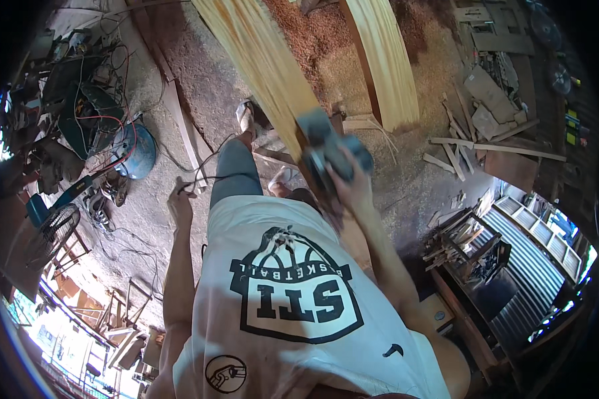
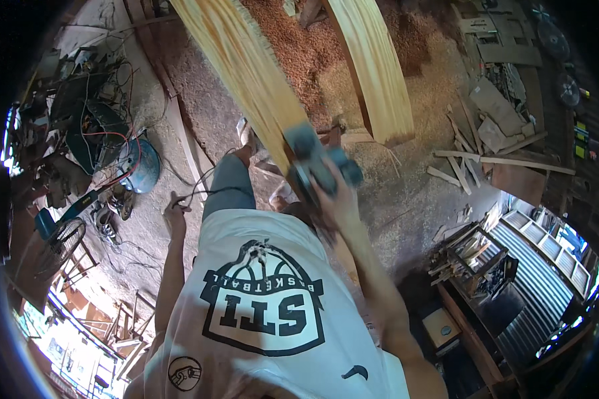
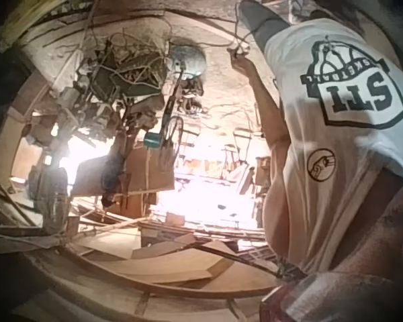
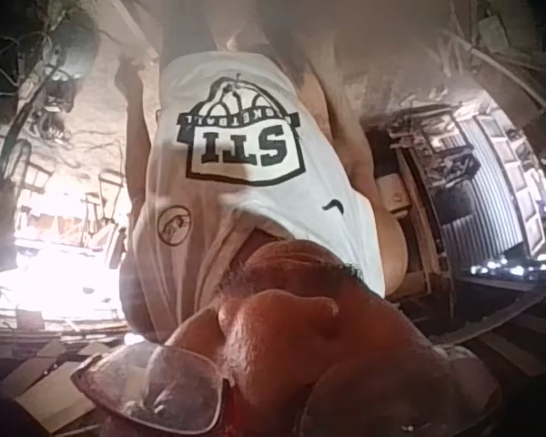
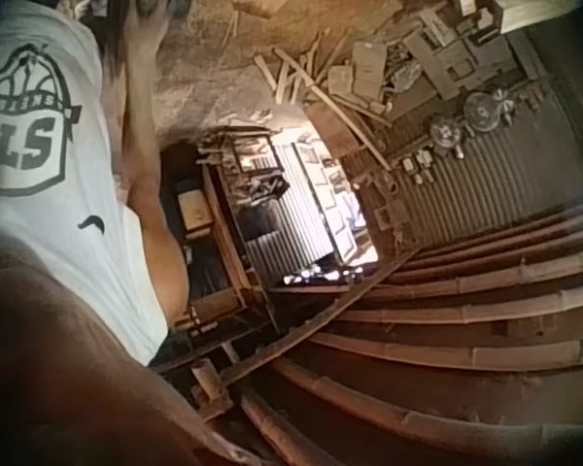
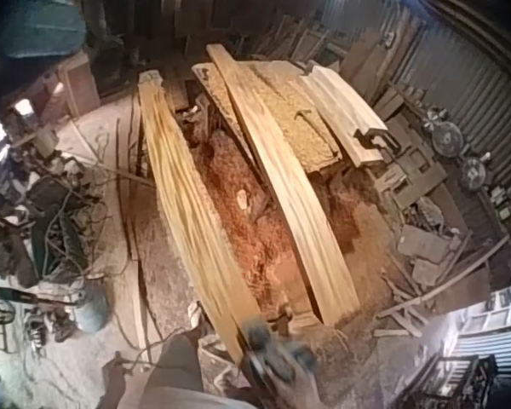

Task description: Planing a piece of wood with a power planer.

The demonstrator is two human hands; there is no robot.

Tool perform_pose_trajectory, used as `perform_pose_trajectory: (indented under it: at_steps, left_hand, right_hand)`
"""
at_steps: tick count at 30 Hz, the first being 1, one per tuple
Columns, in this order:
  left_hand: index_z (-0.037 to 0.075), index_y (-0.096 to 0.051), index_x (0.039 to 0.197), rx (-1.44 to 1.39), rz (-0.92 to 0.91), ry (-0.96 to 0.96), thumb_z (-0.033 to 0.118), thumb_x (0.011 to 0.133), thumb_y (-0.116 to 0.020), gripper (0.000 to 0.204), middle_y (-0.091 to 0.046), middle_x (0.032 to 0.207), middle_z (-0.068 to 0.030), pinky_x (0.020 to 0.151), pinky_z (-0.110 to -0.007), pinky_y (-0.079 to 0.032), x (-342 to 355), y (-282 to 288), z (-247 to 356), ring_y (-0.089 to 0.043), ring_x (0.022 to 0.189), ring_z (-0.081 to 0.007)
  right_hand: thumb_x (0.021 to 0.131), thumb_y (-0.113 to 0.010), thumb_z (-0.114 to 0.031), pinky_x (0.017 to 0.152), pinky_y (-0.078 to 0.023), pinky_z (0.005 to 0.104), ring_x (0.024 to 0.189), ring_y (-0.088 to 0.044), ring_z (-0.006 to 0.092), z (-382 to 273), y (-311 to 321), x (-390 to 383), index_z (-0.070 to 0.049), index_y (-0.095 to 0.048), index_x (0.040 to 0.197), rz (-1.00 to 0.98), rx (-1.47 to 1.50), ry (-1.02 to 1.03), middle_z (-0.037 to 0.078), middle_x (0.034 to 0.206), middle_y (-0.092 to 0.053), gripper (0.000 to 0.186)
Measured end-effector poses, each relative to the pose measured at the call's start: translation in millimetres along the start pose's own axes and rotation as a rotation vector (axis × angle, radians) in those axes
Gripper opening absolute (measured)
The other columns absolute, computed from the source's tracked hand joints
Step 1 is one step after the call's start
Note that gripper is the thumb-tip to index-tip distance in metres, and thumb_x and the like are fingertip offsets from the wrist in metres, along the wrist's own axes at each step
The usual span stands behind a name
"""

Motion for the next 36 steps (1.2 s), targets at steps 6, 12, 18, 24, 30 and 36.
perform_pose_trajectory:
  at_steps: [6,12,18,24,30,36]
  left_hand:
    - [0.001,-0.079,0.120,0.337,-0.210,-0.118,0.007,0.100,-0.049,0.036,-0.080,0.102,-0.0199,0.077,-0.042,-0.059,-29.1,-37.0,29.5,-0.076,0.080,-0.0309]
    - [-0.002,-0.078,0.119,0.253,-0.119,-0.085,0.030,0.114,-0.051,0.042,-0.079,0.091,-0.0213,0.078,-0.043,-0.057,-25.7,-33.4,61.2,-0.076,0.081,-0.0304]
    - [-0.005,-0.078,0.120,0.162,0.058,0.006,0.040,0.116,-0.049,0.054,-0.080,0.085,-0.0183,0.082,-0.041,-0.057,-19.2,5.2,47.4,-0.076,0.083,-0.0268]
    - [-0.005,-0.079,0.117,0.130,0.070,0.096,0.040,0.116,-0.049,0.055,-0.078,0.074,-0.0169,0.089,-0.039,-0.056,-10.2,28.7,26.2,-0.078,0.083,-0.0234]
    - [-0.003,-0.081,0.106,0.130,0.180,0.125,0.030,0.113,-0.058,0.041,-0.078,0.079,-0.0190,0.076,-0.038,-0.058,-23.4,61.4,4.3,-0.079,0.075,-0.0260]
    - [0.000,-0.080,0.098,0.378,0.288,0.247,0.038,0.111,-0.062,0.044,-0.077,0.091,-0.0262,0.076,-0.050,-0.054,-71.8,45.3,-38.6,-0.075,0.086,-0.0422]
  right_hand:
    - [0.099,-0.082,-0.020,0.103,-0.058,0.0437,0.126,-0.072,0.0376,90.7,19.7,-127.1,-0.013,-0.059,0.152,0.074,0.006,-0.020,0.022,0.136,-0.072,0.058]
    - [0.098,-0.083,-0.027,0.098,-0.059,0.0480,0.116,-0.075,0.0433,21.2,-1.4,4.8,-0.015,-0.063,0.147,0.075,-0.037,0.084,0.026,0.124,-0.076,0.054]
    - [0.098,-0.076,-0.045,0.095,-0.058,0.0556,0.108,-0.073,0.0497,-107.9,-54.1,194.4,-0.017,-0.062,0.149,0.089,-0.088,0.103,0.031,0.113,-0.076,0.060]
    - [0.096,-0.072,-0.050,0.101,-0.058,0.0527,0.113,-0.073,0.0471,-226.3,-83.0,377.3,-0.012,-0.065,0.146,0.077,0.047,0.325,0.029,0.117,-0.077,0.063]
    - [0.095,-0.074,-0.055,0.101,-0.057,0.0509,0.115,-0.074,0.0443,-234.6,-70.1,355.2,-0.013,-0.067,0.144,0.030,0.092,0.301,0.027,0.123,-0.077,0.065]
    - [0.097,-0.078,-0.049,0.102,-0.056,0.0482,0.119,-0.073,0.0432,-91.8,-12.0,143.0,-0.012,-0.064,0.149,-0.083,0.001,0.076,0.026,0.123,-0.077,0.065]
Point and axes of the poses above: each hand's wrist, its own x-axis towards the middle knuckle, its own y-axis out of the back of the hand, z = x × y, the point moved 2 cm from there along x, towards the middle knuckle
